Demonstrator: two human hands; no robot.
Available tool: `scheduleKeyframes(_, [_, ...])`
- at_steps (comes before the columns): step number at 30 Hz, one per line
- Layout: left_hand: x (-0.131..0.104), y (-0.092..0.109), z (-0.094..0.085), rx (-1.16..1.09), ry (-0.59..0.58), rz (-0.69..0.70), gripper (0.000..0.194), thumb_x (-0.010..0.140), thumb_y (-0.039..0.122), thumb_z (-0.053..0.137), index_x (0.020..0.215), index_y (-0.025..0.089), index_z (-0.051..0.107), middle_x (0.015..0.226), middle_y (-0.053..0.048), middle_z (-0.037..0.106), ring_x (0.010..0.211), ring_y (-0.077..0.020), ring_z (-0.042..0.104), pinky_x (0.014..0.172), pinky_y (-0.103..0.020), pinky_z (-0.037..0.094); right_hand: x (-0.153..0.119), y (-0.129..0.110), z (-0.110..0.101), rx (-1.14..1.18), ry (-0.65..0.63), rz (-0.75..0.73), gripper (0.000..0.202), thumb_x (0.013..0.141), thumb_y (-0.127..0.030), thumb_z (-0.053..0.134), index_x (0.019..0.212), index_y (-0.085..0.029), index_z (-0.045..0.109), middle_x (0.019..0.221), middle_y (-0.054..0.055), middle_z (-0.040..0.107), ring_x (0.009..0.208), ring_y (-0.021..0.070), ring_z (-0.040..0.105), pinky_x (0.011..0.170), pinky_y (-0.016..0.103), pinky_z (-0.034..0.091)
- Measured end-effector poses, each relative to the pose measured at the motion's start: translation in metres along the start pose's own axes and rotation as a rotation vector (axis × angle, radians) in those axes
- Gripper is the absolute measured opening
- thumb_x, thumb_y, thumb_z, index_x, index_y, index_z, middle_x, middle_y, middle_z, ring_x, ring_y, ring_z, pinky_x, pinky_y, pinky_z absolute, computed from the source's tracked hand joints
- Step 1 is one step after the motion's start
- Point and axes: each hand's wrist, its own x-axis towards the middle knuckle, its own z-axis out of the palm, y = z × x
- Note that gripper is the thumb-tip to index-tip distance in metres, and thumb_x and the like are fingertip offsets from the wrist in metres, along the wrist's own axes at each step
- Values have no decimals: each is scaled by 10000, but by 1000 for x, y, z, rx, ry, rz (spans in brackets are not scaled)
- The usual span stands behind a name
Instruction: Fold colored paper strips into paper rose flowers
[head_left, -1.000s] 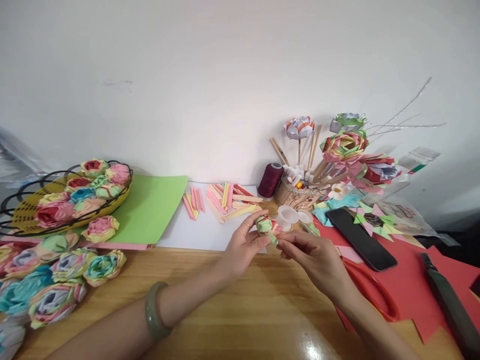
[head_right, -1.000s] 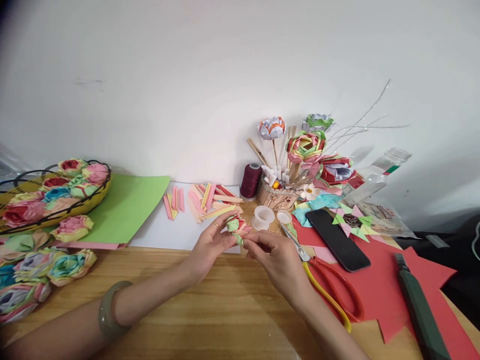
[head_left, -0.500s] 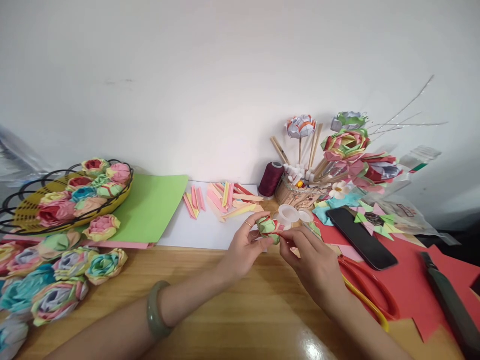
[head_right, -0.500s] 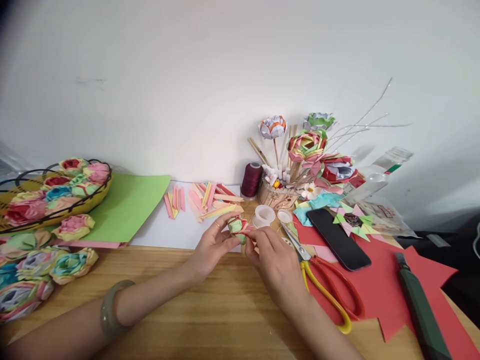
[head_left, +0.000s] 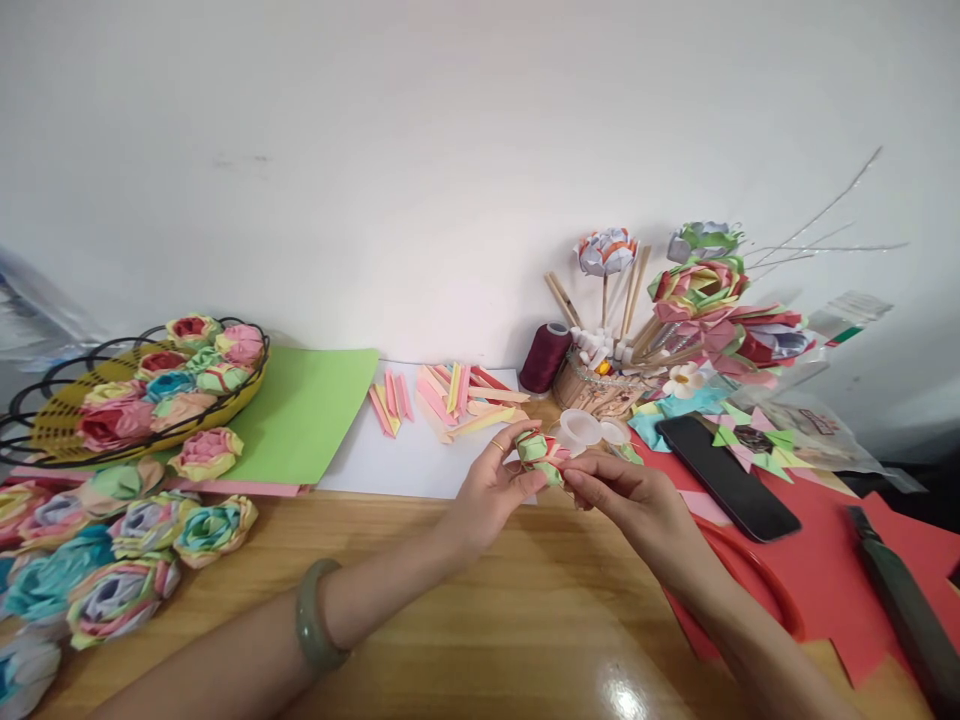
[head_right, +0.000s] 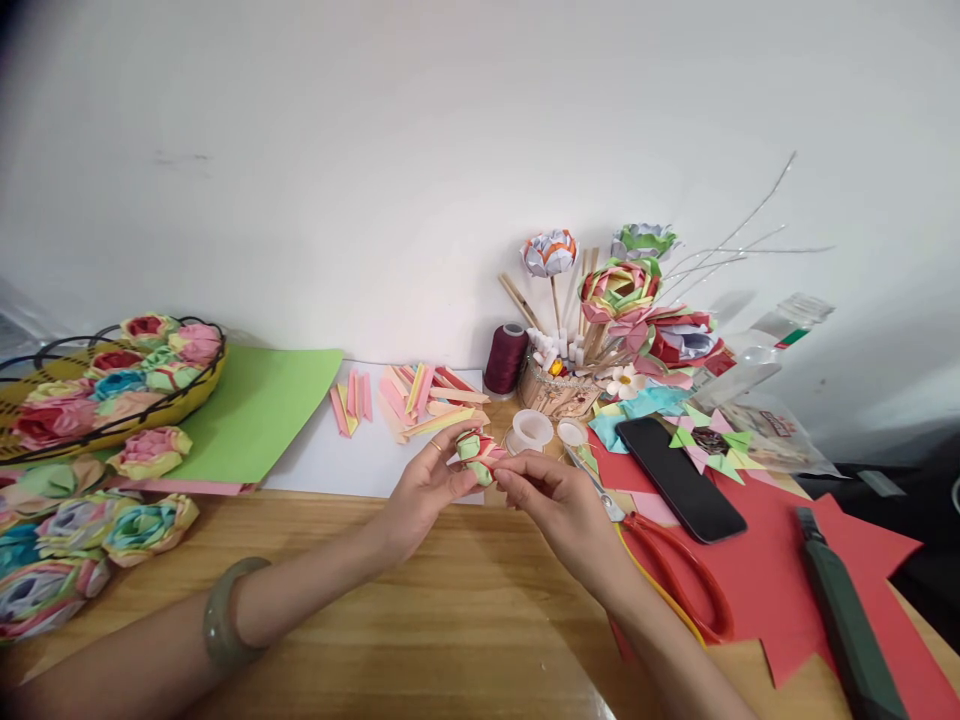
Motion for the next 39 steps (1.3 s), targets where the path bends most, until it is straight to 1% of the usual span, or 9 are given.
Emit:
scheduleKeyframes(5, [-1, 2, 1, 15, -2, -16, 446, 724, 225, 625, 1142, 250, 470, 1051, -30, 548, 964, -152, 521, 845, -294, 422, -1, -1, 2, 23, 10, 12, 230, 761, -393, 567, 787, -184, 659, 677, 10, 588, 590, 121, 488, 541, 222, 411])
scheduleKeyframes(9, [-2, 3, 2, 6, -5, -13, 446, 719, 216, 629, 1137, 243, 477, 1047, -33, 555, 965, -154, 523, 849, -294, 421, -1, -4, 3, -30, 44, 16, 272, 786, -421, 522, 687, -183, 608, 566, -13, 522, 546, 119, 483, 533, 221, 403])
scheduleKeyframes(12, [-2, 4, 3, 4, -1, -19, 448, 706, 212, 639, 1127, 232, 487, 1033, -39, 564, 961, -160, 528, 843, -297, 425, -1, -5, 3, -75, 44, -1, 315, 810, -431, 482, 633, -184, 567, 544, -16, 497, 543, 119, 478, 537, 221, 395])
scheduleKeyframes(18, [-2, 5, 3, 14, 2, -17, 449, 702, 216, 645, 1124, 239, 495, 1063, -40, 575, 991, -171, 532, 872, -304, 409, -1, -5, 4, -49, 37, -22, 256, 782, -415, 518, 696, -188, 598, 593, -8, 524, 551, 119, 468, 512, 217, 387])
scheduleKeyframes(24, [-3, 5, 2, 25, 8, 8, 442, 701, 225, 648, 1117, 245, 498, 1041, -29, 568, 981, -165, 526, 884, -305, 392, -2, -2, 3, 21, 15, -34, 240, 764, -402, 558, 736, -176, 633, 705, 32, 620, 651, 145, 531, 584, 236, 430])
scheduleKeyframes(28, [-4, 4, 3, 39, -25, 22, 437, 714, 216, 637, 1122, 252, 486, 1025, -21, 559, 966, -148, 517, 882, -293, 389, -1, 0, 3, 77, -7, -15, 217, 749, -385, 581, 707, -175, 612, 699, 26, 613, 670, 146, 539, 613, 244, 441])
scheduleKeyframes(32, [-4, 5, 2, 70, -46, 32, 447, 718, 215, 632, 1135, 244, 473, 1035, -34, 556, 977, -157, 511, 871, -293, 394, -1, 2, 2, 85, -7, 7, 204, 747, -370, 587, 682, -177, 579, 688, 14, 593, 667, 146, 541, 604, 246, 434])
scheduleKeyframes(35, [-4, 5, 2, 96, -47, 36, 467, 709, 221, 639, 1144, 237, 471, 1027, -43, 566, 974, -170, 519, 869, -304, 399, -2, 2, 1, 48, 0, -27, 193, 748, -356, 594, 673, -178, 584, 690, 14, 599, 676, 152, 547, 610, 253, 434])
scheduleKeyframes(39, [-4, 5, 1, 102, -28, 47, 459, 714, 233, 632, 1144, 247, 472, 1040, -40, 573, 1000, -180, 526, 898, -318, 387, -3, -1, -1, -9, -12, -104, 179, 783, -345, 562, 743, -192, 646, 772, 40, 637, 747, 176, 571, 684, 283, 442])
